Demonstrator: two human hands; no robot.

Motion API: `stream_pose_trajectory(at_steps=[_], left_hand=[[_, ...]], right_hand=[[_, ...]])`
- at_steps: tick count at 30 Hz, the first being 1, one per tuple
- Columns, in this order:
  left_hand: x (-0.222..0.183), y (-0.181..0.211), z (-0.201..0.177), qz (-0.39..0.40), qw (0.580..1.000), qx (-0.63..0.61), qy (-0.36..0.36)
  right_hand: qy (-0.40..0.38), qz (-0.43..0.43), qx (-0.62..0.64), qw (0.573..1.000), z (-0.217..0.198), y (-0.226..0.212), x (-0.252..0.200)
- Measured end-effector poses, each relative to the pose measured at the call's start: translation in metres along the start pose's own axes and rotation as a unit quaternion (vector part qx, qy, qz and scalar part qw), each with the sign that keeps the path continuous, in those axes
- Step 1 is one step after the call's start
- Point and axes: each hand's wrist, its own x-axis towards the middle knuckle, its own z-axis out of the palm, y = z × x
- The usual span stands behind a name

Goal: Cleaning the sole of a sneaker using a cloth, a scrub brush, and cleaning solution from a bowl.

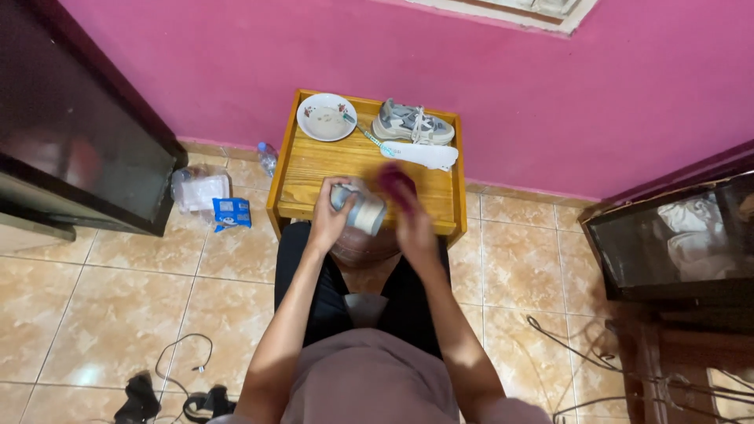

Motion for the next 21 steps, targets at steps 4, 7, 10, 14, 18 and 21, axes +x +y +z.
stream_pose_trajectory(at_steps=[4, 7, 10, 14, 18, 21], left_hand=[[0.013, 0.002, 0.002, 0.042, 0.997, -0.001, 0.063], [0.009, -0.001, 0.000, 0.027, 0.996, -0.019, 0.077], [0.013, -0.004, -0.009, 0.030, 0.996, -0.043, 0.076], [0.030, -0.028, -0.035, 0.018, 0.987, -0.135, 0.088], [0.045, -0.048, -0.050, 0.028, 0.988, -0.136, 0.067], [0.055, -0.074, -0.051, 0.035, 0.982, -0.172, 0.074]], right_hand=[[-0.296, 0.256, 0.565, 0.726, -0.114, -0.004, 0.158], [-0.346, 0.268, 0.569, 0.696, -0.154, 0.004, 0.165], [-0.337, 0.378, 0.619, 0.600, -0.143, 0.019, 0.149], [-0.279, 0.745, 0.511, 0.327, -0.107, 0.034, 0.119], [-0.205, 0.803, 0.498, 0.255, -0.019, 0.068, 0.038], [-0.165, 0.782, 0.542, 0.257, 0.023, 0.100, 0.029]])
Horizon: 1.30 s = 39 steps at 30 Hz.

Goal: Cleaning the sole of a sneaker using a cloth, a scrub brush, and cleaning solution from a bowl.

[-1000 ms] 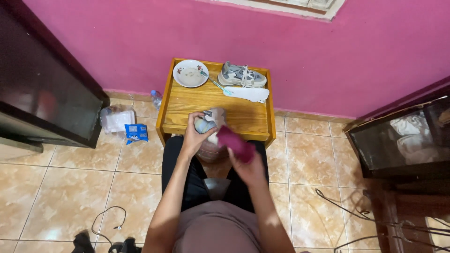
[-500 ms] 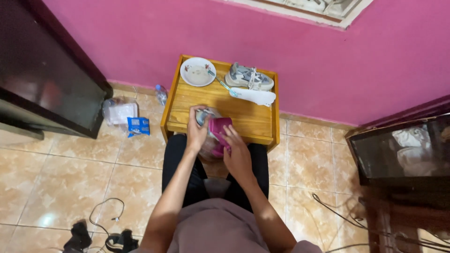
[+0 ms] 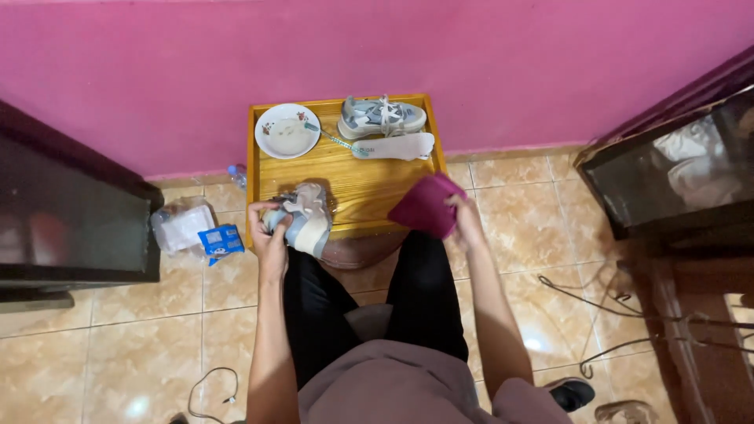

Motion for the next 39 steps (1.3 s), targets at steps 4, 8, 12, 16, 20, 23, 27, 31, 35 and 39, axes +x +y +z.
stream_pose_trajectory(at_steps=[4, 8, 12, 16, 20, 23, 27, 31, 35, 39], left_hand=[[0.002, -0.011, -0.010, -0.012, 1.000, -0.001, 0.023], [-0.002, -0.051, -0.039, -0.017, 0.984, 0.164, 0.075], [-0.017, -0.060, -0.046, -0.025, 0.982, 0.146, 0.120], [-0.015, -0.086, -0.060, -0.013, 0.981, 0.117, 0.152], [-0.018, -0.085, -0.056, -0.045, 0.972, 0.181, 0.146], [-0.033, -0.067, -0.050, -0.060, 0.962, 0.210, 0.165], [-0.053, -0.038, -0.047, -0.087, 0.968, 0.182, 0.149], [-0.077, -0.016, -0.040, -0.019, 0.972, 0.222, 0.079], [-0.088, -0.044, -0.044, 0.091, 0.898, 0.430, -0.013], [-0.074, -0.041, -0.046, 0.131, 0.854, 0.504, 0.003]], right_hand=[[-0.036, -0.048, -0.096, 0.994, -0.026, 0.012, 0.105], [-0.043, -0.123, -0.239, 0.962, -0.047, 0.041, 0.171], [0.011, -0.162, -0.238, 0.958, -0.044, 0.038, 0.146], [0.105, -0.280, -0.280, 0.912, -0.057, 0.066, 0.157], [0.162, -0.414, -0.421, 0.790, -0.009, 0.047, 0.048], [0.020, -0.464, -0.352, 0.813, 0.036, 0.051, 0.006], [-0.158, -0.347, -0.227, 0.896, 0.111, 0.063, -0.002], [-0.254, -0.280, -0.404, 0.833, 0.184, 0.075, 0.061], [-0.182, -0.256, -0.589, 0.745, 0.230, 0.129, 0.201], [-0.137, -0.247, -0.672, 0.684, 0.230, 0.156, 0.231]])
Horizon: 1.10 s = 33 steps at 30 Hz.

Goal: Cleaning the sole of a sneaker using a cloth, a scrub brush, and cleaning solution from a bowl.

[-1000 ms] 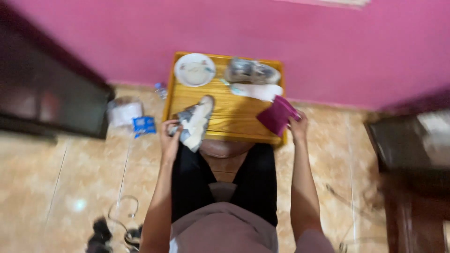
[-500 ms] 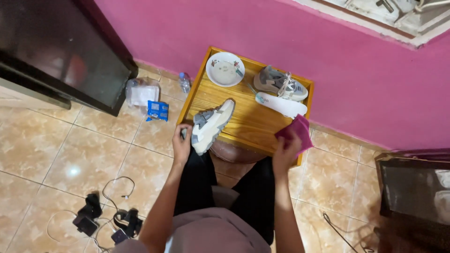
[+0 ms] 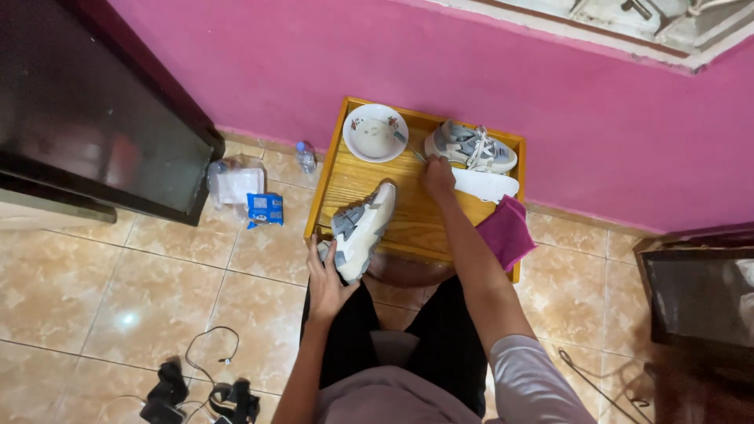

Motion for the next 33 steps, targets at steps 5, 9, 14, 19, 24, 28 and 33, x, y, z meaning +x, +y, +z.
stream_pose_trajectory(at_steps=[5, 9, 14, 19, 24, 28, 33], left_hand=[[0.037, 0.001, -0.035, -0.118, 0.983, -0.084, -0.113], [0.083, -0.004, -0.050, -0.097, 0.981, -0.036, -0.166], [0.116, -0.011, -0.058, -0.131, 0.962, -0.053, -0.233], [0.109, 0.002, -0.041, -0.161, 0.930, 0.018, -0.329], [0.107, 0.045, -0.070, -0.172, 0.922, -0.044, -0.344], [0.101, 0.043, -0.061, -0.117, 0.954, -0.054, -0.271], [0.094, 0.038, -0.022, -0.182, 0.933, -0.259, -0.172]], right_hand=[[0.015, -0.052, 0.040, 0.998, -0.064, -0.051, -0.036], [-0.008, -0.056, -0.053, 0.997, -0.074, -0.069, -0.018], [-0.093, -0.038, -0.040, 0.994, -0.098, -0.108, -0.025], [-0.119, -0.068, 0.034, 0.990, -0.108, -0.116, -0.040], [-0.108, -0.091, 0.112, 0.984, -0.084, -0.096, -0.025], [-0.123, -0.114, 0.118, 0.979, -0.090, -0.101, -0.029], [-0.115, -0.097, 0.130, 0.980, -0.061, -0.092, -0.015]])
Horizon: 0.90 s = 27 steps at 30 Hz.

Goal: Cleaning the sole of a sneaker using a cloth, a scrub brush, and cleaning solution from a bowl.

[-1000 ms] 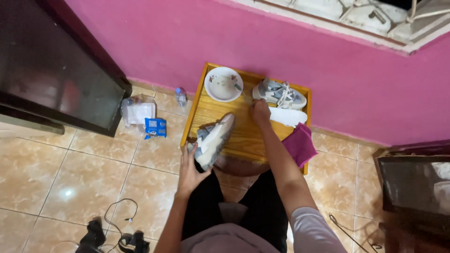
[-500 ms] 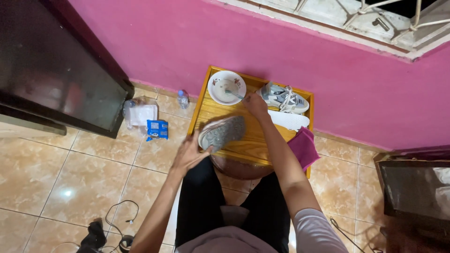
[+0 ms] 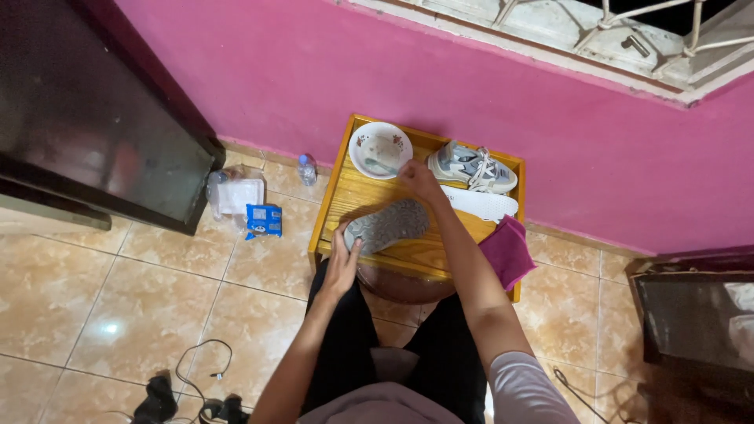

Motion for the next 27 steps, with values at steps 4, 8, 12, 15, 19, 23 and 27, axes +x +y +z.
stream_pose_trajectory(at_steps=[4, 8, 12, 15, 19, 23, 27], left_hand=[[0.017, -0.012, 0.013, 0.037, 0.998, 0.018, -0.041], [0.038, -0.052, 0.023, 0.117, 0.990, 0.064, -0.042], [0.035, -0.034, 0.021, 0.097, 0.992, 0.067, -0.048], [0.029, -0.022, 0.024, 0.078, 0.994, 0.059, -0.054], [0.042, -0.051, 0.036, 0.085, 0.996, 0.000, -0.006], [0.006, -0.040, 0.022, 0.101, 0.995, 0.003, -0.013], [-0.040, -0.019, 0.008, 0.081, 0.997, 0.006, -0.008]], right_hand=[[0.020, 0.010, -0.005, 1.000, 0.004, 0.003, 0.001], [0.032, -0.006, 0.015, 0.999, -0.003, 0.004, -0.008], [0.058, -0.023, 0.020, 0.998, -0.014, 0.004, -0.017], [0.097, -0.076, 0.175, 0.977, -0.022, -0.002, -0.052], [0.184, 0.007, 0.297, 0.937, -0.007, 0.026, -0.114], [0.180, 0.095, 0.359, 0.911, 0.021, 0.077, -0.202], [0.144, 0.140, 0.373, 0.906, 0.024, 0.029, -0.296]])
